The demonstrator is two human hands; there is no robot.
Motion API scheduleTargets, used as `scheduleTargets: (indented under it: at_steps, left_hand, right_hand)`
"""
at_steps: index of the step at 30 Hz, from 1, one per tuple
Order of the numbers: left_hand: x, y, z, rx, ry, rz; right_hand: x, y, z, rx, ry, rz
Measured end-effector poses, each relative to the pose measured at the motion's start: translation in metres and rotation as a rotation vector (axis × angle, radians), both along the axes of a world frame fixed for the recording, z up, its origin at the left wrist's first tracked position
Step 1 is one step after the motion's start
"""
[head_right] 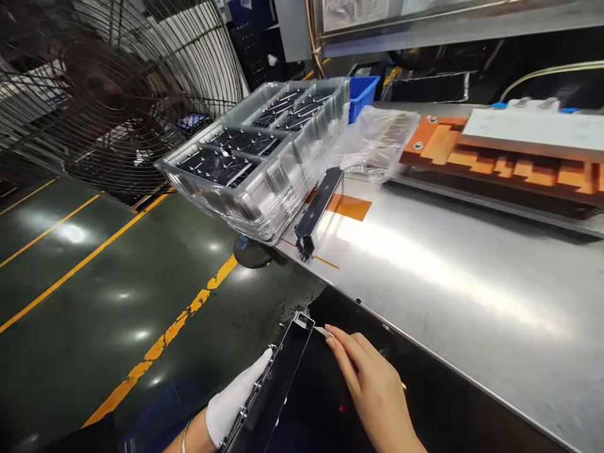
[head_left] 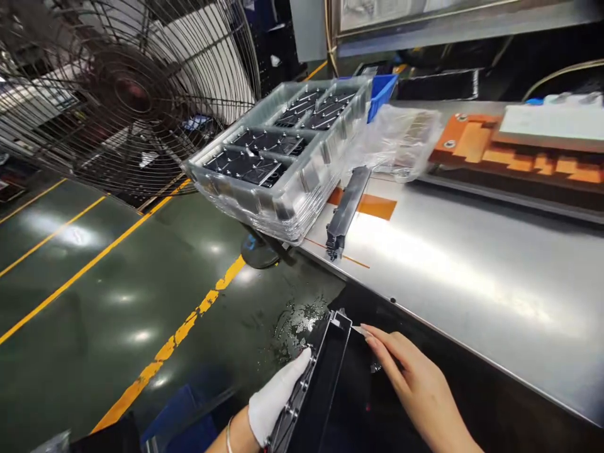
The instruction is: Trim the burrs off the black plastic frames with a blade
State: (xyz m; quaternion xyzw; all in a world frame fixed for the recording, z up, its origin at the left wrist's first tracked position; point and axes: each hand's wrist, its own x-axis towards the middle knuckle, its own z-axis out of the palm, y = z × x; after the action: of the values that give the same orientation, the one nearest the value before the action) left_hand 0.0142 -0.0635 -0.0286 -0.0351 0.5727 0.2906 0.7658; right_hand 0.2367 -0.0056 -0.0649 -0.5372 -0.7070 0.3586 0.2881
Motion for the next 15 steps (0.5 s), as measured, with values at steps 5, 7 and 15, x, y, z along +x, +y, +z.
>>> scheduleTargets:
  at_steps: [5, 7, 15]
  left_hand:
    - [-0.002, -0.003, 0.000, 0.023, 0.000, -0.014]
    - [0.000, -0.002, 0.004, 0.101, -0.020, 0.006]
    - [0.008, 0.005, 0.011, 0.250, -0.032, 0.033]
  right_hand:
    - [-0.002, 0.007, 0.010, 0.067, -0.052, 0.004]
    - [-0.003, 0.008, 0.012, 0.085, -0.056, -0.004]
    - [-0.011, -0.001, 0.007, 0.115, -0.012, 0.009]
